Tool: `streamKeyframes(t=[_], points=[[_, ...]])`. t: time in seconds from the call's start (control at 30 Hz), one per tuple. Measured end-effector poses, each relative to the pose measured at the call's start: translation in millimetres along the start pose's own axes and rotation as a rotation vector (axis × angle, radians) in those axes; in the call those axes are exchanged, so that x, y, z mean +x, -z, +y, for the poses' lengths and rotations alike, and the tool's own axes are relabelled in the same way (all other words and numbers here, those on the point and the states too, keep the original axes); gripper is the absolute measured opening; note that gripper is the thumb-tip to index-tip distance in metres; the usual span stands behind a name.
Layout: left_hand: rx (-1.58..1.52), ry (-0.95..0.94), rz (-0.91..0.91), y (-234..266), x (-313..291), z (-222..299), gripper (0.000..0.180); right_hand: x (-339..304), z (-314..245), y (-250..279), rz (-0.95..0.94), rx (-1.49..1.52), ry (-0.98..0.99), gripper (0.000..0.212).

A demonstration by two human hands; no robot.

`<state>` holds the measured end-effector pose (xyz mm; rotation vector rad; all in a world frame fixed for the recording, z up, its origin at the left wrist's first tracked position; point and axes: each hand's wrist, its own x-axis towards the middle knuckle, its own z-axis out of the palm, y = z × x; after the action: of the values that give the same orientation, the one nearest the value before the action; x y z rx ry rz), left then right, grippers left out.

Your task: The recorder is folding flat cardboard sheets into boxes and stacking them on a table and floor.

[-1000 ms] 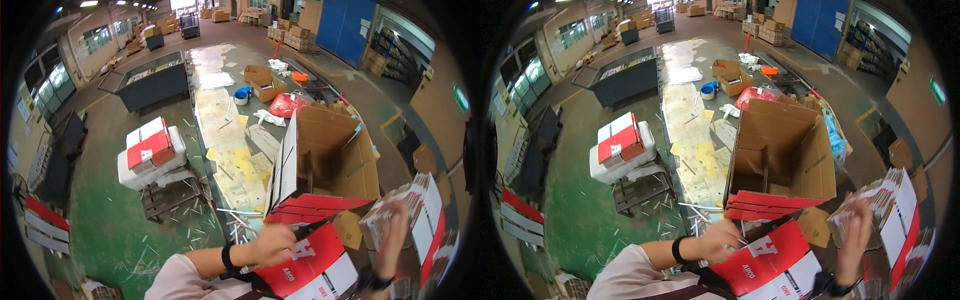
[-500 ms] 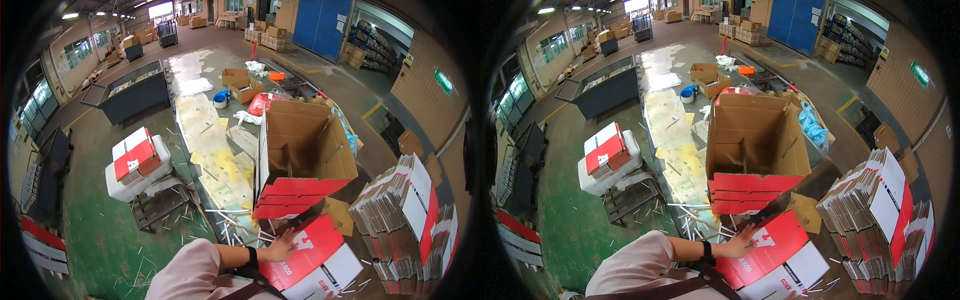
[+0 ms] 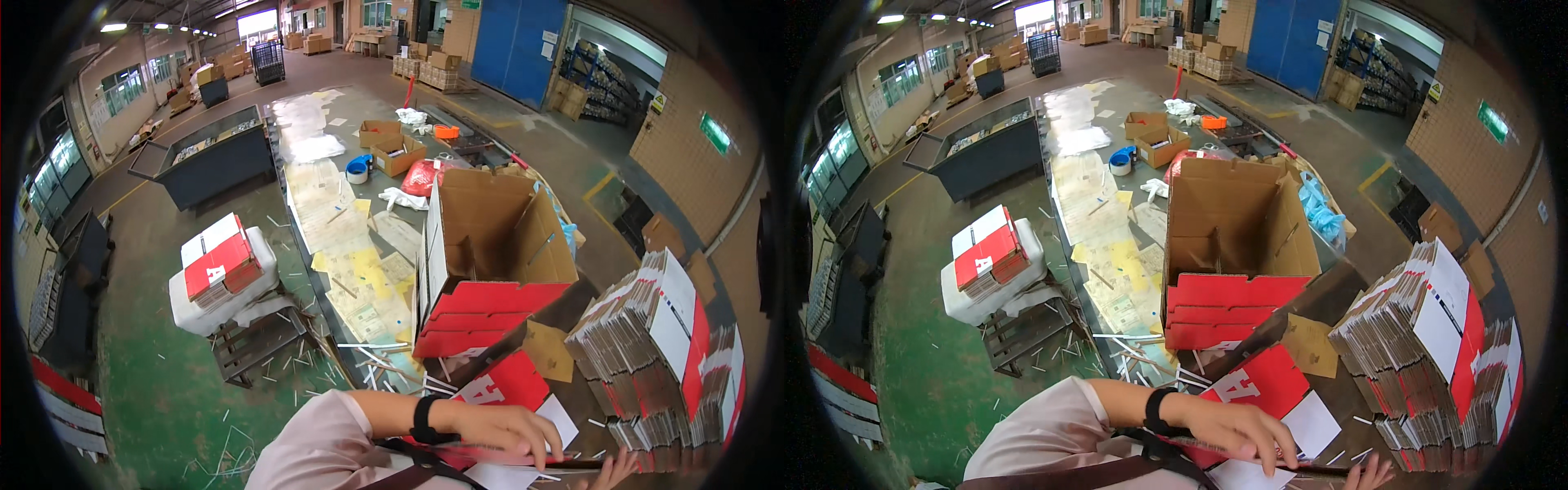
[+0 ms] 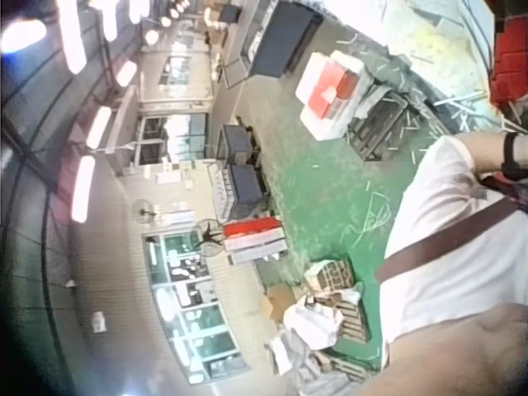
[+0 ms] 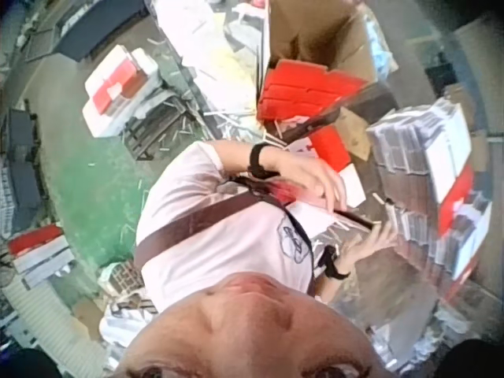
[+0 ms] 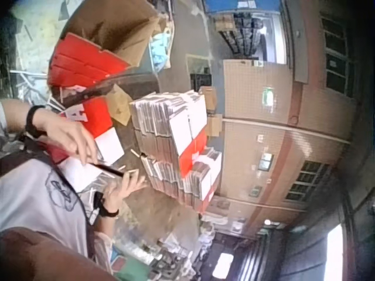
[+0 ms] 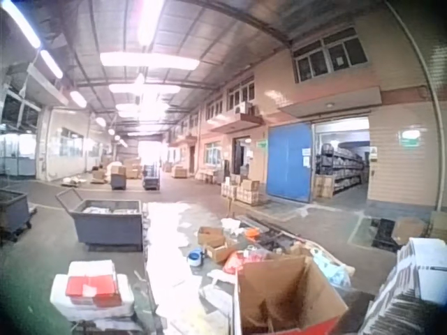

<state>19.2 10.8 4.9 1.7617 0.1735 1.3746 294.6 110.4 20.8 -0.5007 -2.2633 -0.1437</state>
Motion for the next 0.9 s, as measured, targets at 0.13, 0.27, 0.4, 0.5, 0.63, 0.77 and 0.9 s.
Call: streamKeyframes(t=[0.13, 0.27, 0.4, 0.5, 0.63, 0.77, 0.9], points=[[-0.061, 0.05, 0.143, 9, -11, 4, 0.038, -16, -22, 28, 0.072, 0.069, -0.042, 0.042], [0.329, -0.108, 0.107, 6, 13, 4, 0.036, 4, -28, 43, 0.128, 0.333, -0.069, 0.023], [1.046, -0.182, 0.221, 13, 54, 38, 0.037, 59, -34, 68, -0.112, 0.664, 0.057, 0.031], [1.171, -0.025, -0.05, 0, 51, 1, 0.036, 89, -48, 38, -0.59, 0.657, 0.156, 0.026], [1.068, 0.113, -0.158, -37, 39, -10, 0.023, 72, -42, 27, -0.689, 0.637, 0.216, 0.017], [0.999, 0.034, 0.274, -54, 19, -8, 0.02, 33, -46, 36, -0.37, 0.607, 0.028, 0.025], [0.924, 0.155, 0.226, -60, 25, -7, 0.021, 3, -28, 36, -0.305, 0.537, 0.012, 0.025]])
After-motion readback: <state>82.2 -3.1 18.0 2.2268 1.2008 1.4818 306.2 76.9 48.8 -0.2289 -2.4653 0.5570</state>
